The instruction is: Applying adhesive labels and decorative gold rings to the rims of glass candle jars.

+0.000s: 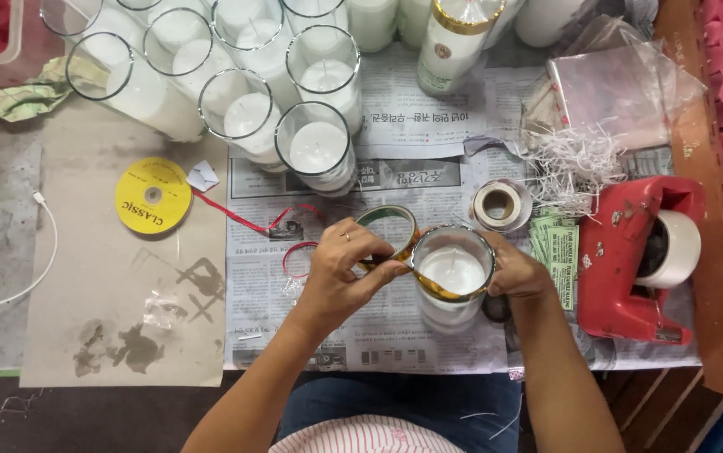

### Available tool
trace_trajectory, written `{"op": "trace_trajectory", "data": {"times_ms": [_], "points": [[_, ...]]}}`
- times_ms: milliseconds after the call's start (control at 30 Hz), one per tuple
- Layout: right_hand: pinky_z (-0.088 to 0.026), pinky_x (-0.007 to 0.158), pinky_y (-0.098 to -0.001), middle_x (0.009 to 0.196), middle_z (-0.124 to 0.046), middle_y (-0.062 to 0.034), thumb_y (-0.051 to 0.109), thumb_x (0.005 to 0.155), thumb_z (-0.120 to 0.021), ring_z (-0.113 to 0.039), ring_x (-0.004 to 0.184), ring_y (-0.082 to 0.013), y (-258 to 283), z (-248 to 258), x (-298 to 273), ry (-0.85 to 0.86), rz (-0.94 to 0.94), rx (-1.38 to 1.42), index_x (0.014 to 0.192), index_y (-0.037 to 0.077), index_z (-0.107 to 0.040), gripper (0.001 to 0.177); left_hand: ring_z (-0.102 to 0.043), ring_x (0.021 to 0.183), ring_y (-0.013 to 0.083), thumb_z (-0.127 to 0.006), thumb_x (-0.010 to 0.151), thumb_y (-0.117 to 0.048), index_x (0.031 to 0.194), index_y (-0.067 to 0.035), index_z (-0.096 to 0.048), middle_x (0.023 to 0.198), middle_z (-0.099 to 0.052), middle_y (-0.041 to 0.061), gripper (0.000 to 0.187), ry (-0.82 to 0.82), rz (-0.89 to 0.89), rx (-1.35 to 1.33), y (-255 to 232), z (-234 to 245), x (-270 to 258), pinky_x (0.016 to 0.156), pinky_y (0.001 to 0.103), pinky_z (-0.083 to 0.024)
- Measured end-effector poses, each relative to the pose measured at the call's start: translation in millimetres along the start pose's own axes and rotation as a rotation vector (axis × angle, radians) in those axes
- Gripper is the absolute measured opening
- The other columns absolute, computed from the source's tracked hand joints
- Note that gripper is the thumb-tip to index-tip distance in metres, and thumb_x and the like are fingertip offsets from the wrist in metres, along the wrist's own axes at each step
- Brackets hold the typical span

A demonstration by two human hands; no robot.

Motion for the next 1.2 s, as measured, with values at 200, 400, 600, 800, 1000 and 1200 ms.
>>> {"op": "trace_trajectory", "data": {"times_ms": [200, 400, 600, 800, 1000, 1200], "points": [[-0.056, 0.094, -0.0442, 0.127, -0.067, -0.0274, 0.019, 0.069, -0.086, -0.066, 0.119, -0.0332, 2.5, 48.2, -47.2, -0.259, 0.080, -0.101, 0.140, -0.012, -0.048, 0.086, -0.064, 0.072, 0.0225, -0.081, 0.087, -0.035, 0.081, -0.017, -0.070, 0.064, -0.064, -0.002, 0.021, -0.074, -0.034, -0.023, -1.3, -2.5, 8.4, 0.084, 0.035, -0.049], [-0.046, 0.107, -0.0544, 0.134, -0.064, -0.0240, 0.042, 0.058, -0.089, -0.063, 0.122, -0.0361, 37.9, -6.9, -62.1, -0.479, -0.049, -0.494, 0.151, -0.001, -0.045, 0.111, -0.063, 0.066, 0.0242, -0.083, 0.083, -0.034, 0.074, -0.016, -0.067, 0.059, -0.061, -0.001, 0.025, -0.119, -0.078, -0.009, -17.9, -9.5, 9.2, 0.078, 0.036, -0.050], [-0.048, 0.110, -0.0426, 0.134, -0.056, -0.0225, 0.015, 0.061, -0.095, -0.055, 0.128, -0.0306, 42.9, -32.0, -65.1, -0.870, 0.129, -0.611, 0.155, 0.001, -0.030, 0.116, -0.065, 0.068, 0.0217, -0.082, 0.084, -0.032, 0.075, -0.015, -0.066, 0.062, -0.061, 0.000, 0.025, -0.184, -0.144, 0.171, -33.5, -16.9, -0.8, 0.098, 0.043, -0.047], [-0.052, 0.107, -0.0457, 0.131, -0.060, -0.0227, 0.005, 0.068, -0.088, -0.056, 0.125, -0.0310, 57.1, -28.3, -67.2, -0.789, 0.198, -0.665, 0.144, -0.003, -0.044, 0.089, -0.063, 0.066, 0.0183, -0.078, 0.086, -0.037, 0.074, -0.018, -0.062, 0.062, -0.058, -0.001, 0.029, -0.142, -0.362, 0.311, -44.5, 7.7, 8.8, 0.105, 0.048, -0.043], [-0.058, 0.097, -0.0442, 0.129, -0.064, -0.0212, 0.012, 0.059, -0.093, -0.061, 0.119, -0.0280, 44.9, -8.1, -64.6, -0.662, 0.114, -0.536, 0.134, -0.002, -0.051, 0.088, -0.065, 0.074, 0.0164, -0.076, 0.091, -0.036, 0.085, -0.022, -0.068, 0.069, -0.063, -0.004, 0.018, -0.046, -0.362, 0.264, -4.3, 8.3, 26.7, 0.094, 0.036, -0.046], [-0.053, 0.101, -0.0493, 0.129, -0.063, -0.0233, 0.020, 0.058, -0.093, -0.060, 0.122, -0.0295, 36.5, 4.5, -63.9, -0.583, 0.119, -0.389, 0.136, -0.004, -0.050, 0.092, -0.068, 0.077, 0.0148, -0.079, 0.088, -0.037, 0.089, -0.022, -0.071, 0.072, -0.069, -0.006, 0.017, -0.047, -0.214, 0.133, 13.2, -21.5, 39.5, 0.088, 0.033, -0.046]]}}
Point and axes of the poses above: each hand's wrist, its own x-axis towards the middle knuckle, its own z-axis out of the back of the hand, y = z × x, the point moved 10 cm from there along x, towards the middle knuckle
